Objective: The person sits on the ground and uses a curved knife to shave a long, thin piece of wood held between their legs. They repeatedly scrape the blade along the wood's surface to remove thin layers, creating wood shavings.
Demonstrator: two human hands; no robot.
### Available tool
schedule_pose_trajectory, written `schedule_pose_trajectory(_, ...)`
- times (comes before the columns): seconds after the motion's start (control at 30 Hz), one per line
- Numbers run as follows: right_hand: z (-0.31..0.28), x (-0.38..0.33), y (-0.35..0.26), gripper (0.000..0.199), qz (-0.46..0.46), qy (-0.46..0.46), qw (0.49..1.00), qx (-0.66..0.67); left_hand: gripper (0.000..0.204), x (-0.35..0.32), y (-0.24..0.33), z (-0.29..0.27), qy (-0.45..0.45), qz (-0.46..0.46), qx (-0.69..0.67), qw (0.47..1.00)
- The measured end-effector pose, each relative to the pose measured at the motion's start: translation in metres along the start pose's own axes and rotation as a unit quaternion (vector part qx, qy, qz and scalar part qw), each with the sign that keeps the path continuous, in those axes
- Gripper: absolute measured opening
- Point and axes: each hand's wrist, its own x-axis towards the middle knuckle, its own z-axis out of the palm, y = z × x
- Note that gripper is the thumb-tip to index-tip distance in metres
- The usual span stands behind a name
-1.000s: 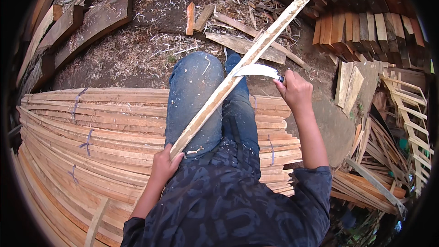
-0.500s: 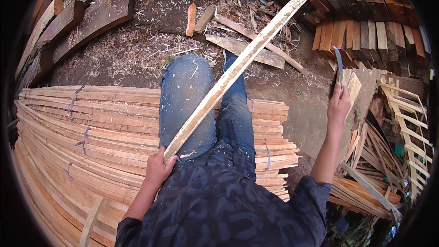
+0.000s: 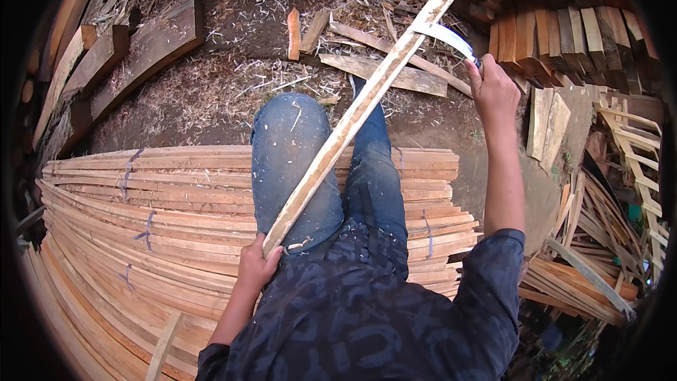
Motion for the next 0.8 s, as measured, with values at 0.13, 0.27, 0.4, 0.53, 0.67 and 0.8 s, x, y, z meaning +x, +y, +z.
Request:
schedule_pose_trajectory(0.13, -0.008, -0.015, -0.011, 0.039, 0.024, -0.042, 0.998, 0.045, 0.033, 0.002, -0.002, 0.000, -0.015, -0.001, 0.013, 1.000)
schedule_pose_trajectory(0.27, -0.019, -0.051, -0.062, 0.040, -0.101, -0.129, 0.976, 0.146, 0.034, 0.000, -0.006, 0.003, -0.005, 0.001, 0.020, 1.000)
schedule_pose_trajectory(0.4, 0.003, -0.009, -0.030, 0.039, -0.016, -0.050, 0.993, 0.101, 0.036, -0.001, -0.009, 0.002, -0.007, -0.007, 0.001, 1.000)
schedule_pose_trajectory(0.53, 0.006, 0.033, 0.083, 0.048, 0.198, -0.039, 0.978, -0.044, 0.038, -0.001, -0.020, 0.005, 0.005, 0.002, -0.007, 1.000)
schedule_pose_trajectory(0.67, 0.001, 0.009, 0.047, 0.043, 0.211, -0.031, 0.970, 0.115, 0.033, -0.001, -0.010, -0.001, 0.000, -0.005, 0.026, 1.000)
schedule_pose_trajectory(0.8, 0.003, -0.038, -0.018, 0.033, 0.201, -0.067, 0.925, 0.315, 0.031, 0.000, -0.009, -0.003, -0.011, -0.028, 0.002, 1.000)
